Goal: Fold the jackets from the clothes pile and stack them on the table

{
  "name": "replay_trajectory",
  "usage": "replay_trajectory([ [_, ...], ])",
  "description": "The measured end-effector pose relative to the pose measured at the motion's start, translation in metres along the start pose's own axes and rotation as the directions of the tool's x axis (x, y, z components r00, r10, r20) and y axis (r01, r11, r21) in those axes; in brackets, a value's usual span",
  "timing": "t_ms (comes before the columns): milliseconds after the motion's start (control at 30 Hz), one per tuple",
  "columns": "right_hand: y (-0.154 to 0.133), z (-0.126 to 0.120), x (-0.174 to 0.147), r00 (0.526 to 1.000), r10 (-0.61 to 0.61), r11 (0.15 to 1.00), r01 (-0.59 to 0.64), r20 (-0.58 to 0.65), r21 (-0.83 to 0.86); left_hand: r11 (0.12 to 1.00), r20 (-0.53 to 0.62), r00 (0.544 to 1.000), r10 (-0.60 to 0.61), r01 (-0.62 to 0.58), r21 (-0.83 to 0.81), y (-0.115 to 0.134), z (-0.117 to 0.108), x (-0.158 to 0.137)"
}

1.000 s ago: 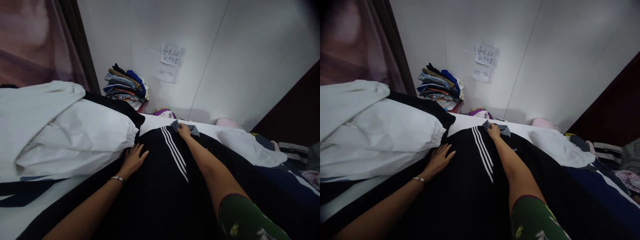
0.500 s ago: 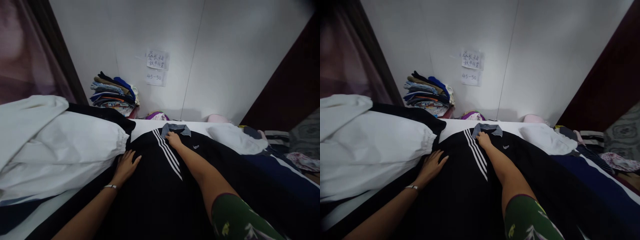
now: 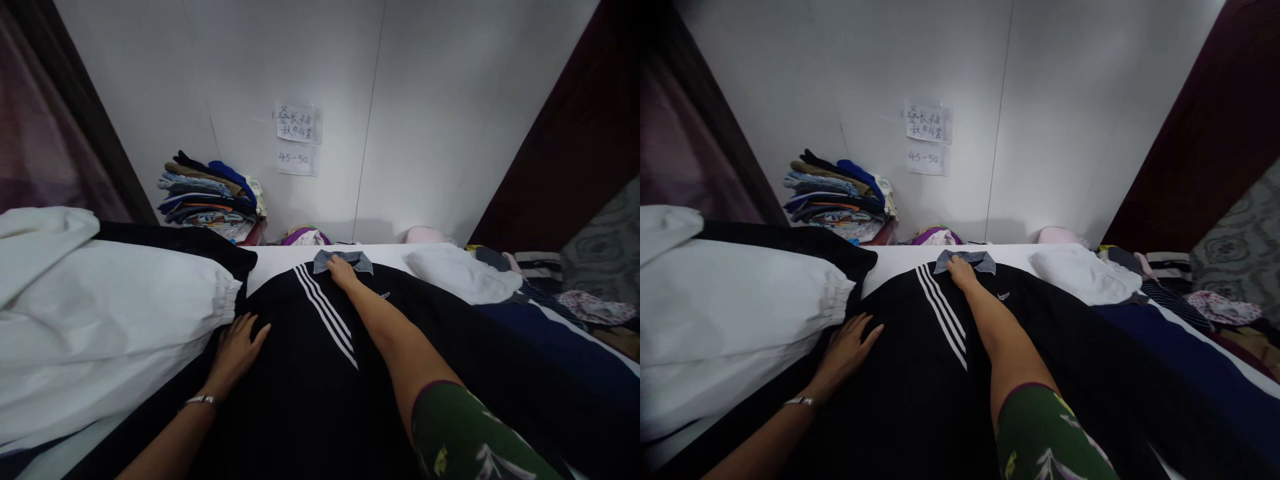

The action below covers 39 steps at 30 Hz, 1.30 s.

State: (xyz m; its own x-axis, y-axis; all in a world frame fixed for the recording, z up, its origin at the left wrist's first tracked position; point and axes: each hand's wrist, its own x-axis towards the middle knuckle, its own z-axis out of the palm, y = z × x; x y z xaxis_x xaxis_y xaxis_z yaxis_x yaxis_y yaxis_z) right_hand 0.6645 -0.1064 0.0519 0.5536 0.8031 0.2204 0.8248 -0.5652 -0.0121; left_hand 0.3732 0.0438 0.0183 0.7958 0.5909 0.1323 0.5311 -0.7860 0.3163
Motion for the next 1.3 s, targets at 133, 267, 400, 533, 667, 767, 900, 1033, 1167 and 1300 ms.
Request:
replay_trajectory([
  [133,-0.002,0.003,-0.005,0.998,-0.053,0.996,0.050,0.045,0.076,1.000,-0.010,1.000,0.021,-0.021,0.010,0.000,-0.001,0.000],
  [267,0.014,-0.001,-0.021,0.994,-0.058,0.987,0.044,0.088,0.156,1.000,0.014,1.000,0.018,-0.018,0.012,0.003,-0.003,-0.001],
  [400,0.057,-0.018,-0.034,0.965,0.259,0.951,-0.260,0.025,0.165,1.000,0.036,0.999,0.007,-0.008,0.027,0.002,-0.002,0.000],
  [533,0.091,-0.022,-0.039,0.817,0.570,0.800,-0.575,0.081,0.168,0.999,0.041,0.999,0.011,-0.012,0.039,0.001,-0.002,0.000],
  [667,0.098,-0.009,-0.040,0.737,0.652,0.711,-0.676,0.177,0.194,0.999,0.021,1.000,0.011,-0.012,0.034,0.001,-0.001,0.000],
  [767,0.101,-0.003,-0.043,0.731,0.661,0.699,-0.682,0.170,0.215,0.999,0.002,1.000,0.016,-0.016,0.030,-0.001,0.001,0.001],
  [900,0.103,-0.005,-0.043,0.760,0.639,0.728,-0.647,0.120,0.227,1.000,-0.002,1.000,0.010,-0.010,0.030,-0.006,0.005,0.003],
  [1033,0.088,0.000,-0.035,0.872,0.488,0.841,-0.480,0.032,0.249,0.999,-0.022,1.000,0.019,-0.019,0.033,-0.008,0.007,0.003],
  [1167,0.074,0.019,-0.034,0.918,0.336,0.893,-0.381,0.209,0.239,0.999,-0.020,1.000,0.017,-0.016,0.030,-0.004,0.004,0.002],
  [1300,0.075,0.024,-0.038,0.904,0.352,0.874,-0.410,0.242,0.262,1.000,-0.013,1.000,0.012,-0.011,0.019,0.000,0.000,0.000],
])
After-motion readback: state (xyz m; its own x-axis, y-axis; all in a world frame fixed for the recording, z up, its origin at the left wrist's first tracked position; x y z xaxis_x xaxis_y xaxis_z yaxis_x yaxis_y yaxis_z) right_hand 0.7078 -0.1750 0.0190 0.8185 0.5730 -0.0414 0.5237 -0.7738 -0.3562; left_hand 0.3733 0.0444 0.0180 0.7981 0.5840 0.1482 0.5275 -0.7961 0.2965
